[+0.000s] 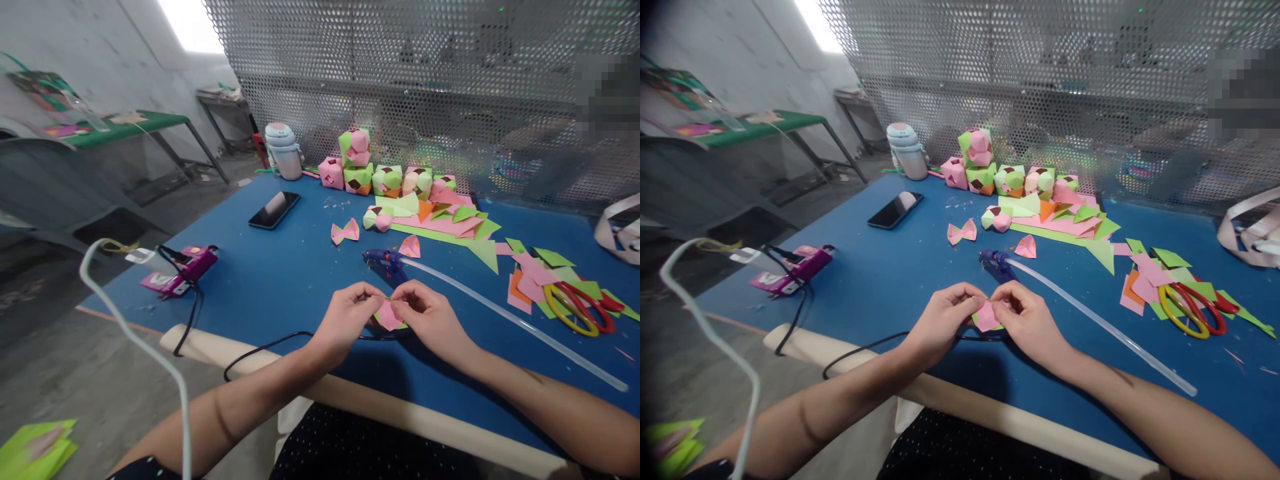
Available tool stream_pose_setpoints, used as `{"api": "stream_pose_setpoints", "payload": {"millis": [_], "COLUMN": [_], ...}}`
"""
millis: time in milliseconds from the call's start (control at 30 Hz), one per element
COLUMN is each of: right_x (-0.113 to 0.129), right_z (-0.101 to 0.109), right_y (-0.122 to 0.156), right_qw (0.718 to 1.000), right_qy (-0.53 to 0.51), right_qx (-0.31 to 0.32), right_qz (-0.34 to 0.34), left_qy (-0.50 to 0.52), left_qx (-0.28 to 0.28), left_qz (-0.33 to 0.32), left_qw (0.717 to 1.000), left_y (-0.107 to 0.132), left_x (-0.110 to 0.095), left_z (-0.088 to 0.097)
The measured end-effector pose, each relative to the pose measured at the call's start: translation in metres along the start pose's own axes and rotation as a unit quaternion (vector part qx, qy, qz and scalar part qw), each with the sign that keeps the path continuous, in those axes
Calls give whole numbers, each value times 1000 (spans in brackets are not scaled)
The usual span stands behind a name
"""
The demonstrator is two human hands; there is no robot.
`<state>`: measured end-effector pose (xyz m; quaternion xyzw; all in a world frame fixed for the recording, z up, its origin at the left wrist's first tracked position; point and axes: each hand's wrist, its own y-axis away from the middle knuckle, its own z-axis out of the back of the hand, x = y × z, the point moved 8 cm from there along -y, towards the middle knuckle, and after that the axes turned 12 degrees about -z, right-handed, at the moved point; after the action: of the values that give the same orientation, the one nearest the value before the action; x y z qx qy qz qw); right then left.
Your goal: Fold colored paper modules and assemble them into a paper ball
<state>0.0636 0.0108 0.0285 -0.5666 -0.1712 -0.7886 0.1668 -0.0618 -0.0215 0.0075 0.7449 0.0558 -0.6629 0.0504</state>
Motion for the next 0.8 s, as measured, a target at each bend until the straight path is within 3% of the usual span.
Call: {"api": "stream_pose_setpoints", "payload": {"millis": [167, 367, 467, 667, 800], "right_x": [8, -1, 0, 13, 22], "right_z": [1, 0, -2, 0, -1], "right_y": [2, -5, -4, 2, 6], "right_qw": [999, 999, 999, 995, 987], "right_qy": [24, -9, 13, 94, 129], "right_qx": [17, 22, 24, -17, -25], "right_qz": [22, -44, -45, 27, 97], "left_qy": [-44, -80, -77, -60, -126], "left_qx": [-7, -7, -6, 14, 68], "left_qz": [-28, -50, -59, -36, -77], "left_qw": [999, 995, 995, 997, 987], "left_y": [0, 2, 3, 4, 3], "left_x": [-3, -9, -13, -15, -21], "left_z": [5, 6, 4, 1, -2]}}
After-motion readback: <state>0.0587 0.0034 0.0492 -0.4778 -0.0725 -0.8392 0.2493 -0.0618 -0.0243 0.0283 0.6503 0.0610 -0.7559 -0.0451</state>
